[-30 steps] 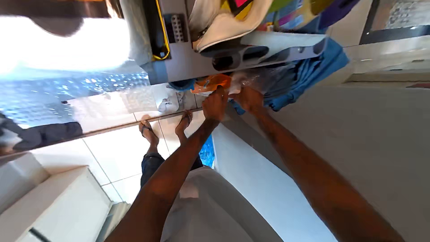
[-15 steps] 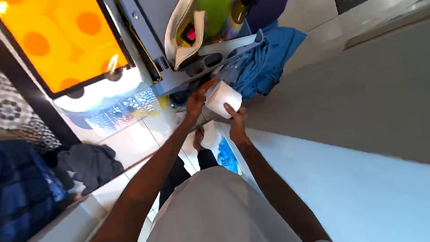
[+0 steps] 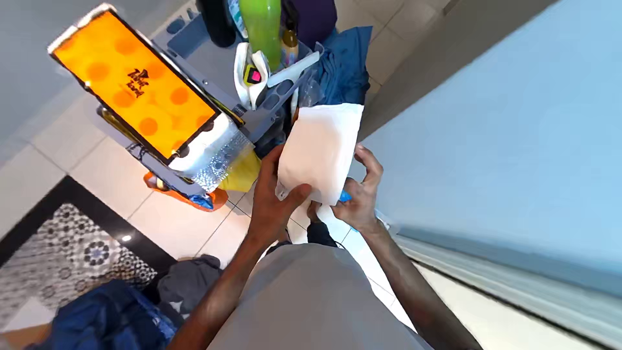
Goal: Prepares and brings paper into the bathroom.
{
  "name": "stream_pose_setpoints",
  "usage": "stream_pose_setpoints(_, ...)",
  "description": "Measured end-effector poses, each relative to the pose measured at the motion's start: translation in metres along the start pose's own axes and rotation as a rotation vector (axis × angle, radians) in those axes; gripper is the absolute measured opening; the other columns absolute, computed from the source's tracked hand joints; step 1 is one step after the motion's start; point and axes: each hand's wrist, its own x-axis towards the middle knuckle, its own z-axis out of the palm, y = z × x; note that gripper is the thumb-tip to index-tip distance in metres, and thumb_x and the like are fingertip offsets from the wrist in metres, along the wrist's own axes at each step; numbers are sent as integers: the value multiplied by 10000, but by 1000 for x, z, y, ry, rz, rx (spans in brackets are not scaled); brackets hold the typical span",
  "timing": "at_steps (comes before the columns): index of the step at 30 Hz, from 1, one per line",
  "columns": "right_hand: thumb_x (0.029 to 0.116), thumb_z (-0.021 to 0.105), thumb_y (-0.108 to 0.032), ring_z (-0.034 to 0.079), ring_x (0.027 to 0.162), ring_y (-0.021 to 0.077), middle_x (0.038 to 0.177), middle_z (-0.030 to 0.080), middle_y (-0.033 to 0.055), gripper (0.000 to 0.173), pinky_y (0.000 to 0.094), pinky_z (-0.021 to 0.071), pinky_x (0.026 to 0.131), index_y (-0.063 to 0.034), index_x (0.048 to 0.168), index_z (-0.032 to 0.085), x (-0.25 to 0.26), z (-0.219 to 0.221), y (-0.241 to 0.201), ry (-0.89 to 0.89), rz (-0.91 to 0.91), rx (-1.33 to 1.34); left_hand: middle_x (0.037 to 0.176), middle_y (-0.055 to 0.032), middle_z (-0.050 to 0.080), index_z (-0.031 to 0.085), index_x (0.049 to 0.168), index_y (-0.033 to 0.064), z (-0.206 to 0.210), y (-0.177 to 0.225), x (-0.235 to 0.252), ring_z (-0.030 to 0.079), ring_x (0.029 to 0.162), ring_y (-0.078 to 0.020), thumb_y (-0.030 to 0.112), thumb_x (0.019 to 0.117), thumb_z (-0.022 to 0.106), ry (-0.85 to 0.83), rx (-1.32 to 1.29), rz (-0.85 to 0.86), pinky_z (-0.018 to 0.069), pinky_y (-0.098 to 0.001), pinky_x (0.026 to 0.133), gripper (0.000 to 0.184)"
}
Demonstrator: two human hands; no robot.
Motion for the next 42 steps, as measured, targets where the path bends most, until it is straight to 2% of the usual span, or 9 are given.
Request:
stream_pose_setpoints(6, 786, 741, -712, 397, 1441, 196, 1593, 354, 49, 737, 391, 500, 1087, -176, 1285, 655, -33, -61, -57, 17, 527, 422, 1342, -36, 564, 311, 1575, 192, 28, 18, -17, 593, 1191, -158, 218, 823, 834, -274, 39, 33, 569, -351, 958, 916)
stream_pose_setpoints(11, 819, 849, -395, 386, 1467, 270, 1598, 365, 116, 376, 441, 482, 1127, -106, 1011, 704, -62, -105, -79, 110, 438, 239, 1430, -22, 559, 266, 1594, 204, 70, 23, -43, 608, 1227, -139, 355, 912, 766, -375, 0, -137, 563, -357, 992, 859)
stream_pose_setpoints(15, 801, 781, -616, 390, 1458, 237, 1659, 235, 122, 802, 405, 492, 1090, -83, 1354, 551, -98, -124, -100, 246, 603, 142, 1334, -45, 613, 270, 1603, 247, 100, 26, -59, 650, 1140, -177, 209, 951, 731, -497, 85, -51, 587, -365, 927, 799)
stream_pose_setpoints(19, 766, 862, -506, 444, 1411, 251, 1653, 264, 139, 1015, 396, 507, 1064, -80, 1543, 366, -120, -161, -134, 350, 640, 33, 1262, -23, 648, 244, 1617, 236, 134, 28, -88, 647, 1112, -164, 270, 923, 773, -649, 349, 142, 572, -372, 931, 874)
stream_pose_setpoints(22, 790, 893, -296, 526, 1343, 278, 1447, 573, 133, 562, 478, 473, 1108, -64, 1265, 701, -140, -188, -149, 383, 552, -112, 1251, -15, 658, 277, 1615, 238, 165, 27, -119, 575, 1123, -228, 311, 920, 776, -746, 521, 206, 489, -441, 946, 859)
stream_pose_setpoints(26, 844, 848, -137, 655, 1192, 266, 1132, 746, 107, 103, 504, 516, 1027, -83, 909, 789, -183, -218, -170, 543, 418, -121, 1210, -23, 682, 297, 1598, 187, 198, 24, -160, 619, 1065, -176, 257, 913, 777, -829, 560, 286, 440, -462, 964, 840)
stream_pose_setpoints(30, 886, 789, -86, 688, 999, 197, 970, 743, 82, 75, 444, 514, 935, -40, 920, 741, -222, -244, -199, 623, 428, -153, 1218, -19, 690, 307, 1592, 177, 223, 23, -192, 633, 1081, -158, 209, 901, 785, -897, 521, 295, 425, -492, 996, 841)
stream_pose_setpoints(34, 822, 876, -268, 633, 1022, 161, 1099, 656, 111, 598, 321, 555, 934, 35, 1256, 597, -259, -264, -211, 593, 589, -213, 1232, -39, 677, 306, 1586, 141, 248, 18, -219, 628, 1082, -171, 177, 908, 779, -965, 554, 424, 399, -518, 1006, 828)
stream_pose_setpoints(42, 837, 843, -126, 632, 938, 157, 905, 684, 61, 154, 306, 530, 843, -39, 850, 717, -306, -287, -235, 783, 623, -227, 1175, -54, 671, 253, 1606, 158, 294, 8, -252, 631, 1065, -209, 245, 883, 813, -1218, 493, 382, 421, -552, 1001, 918)
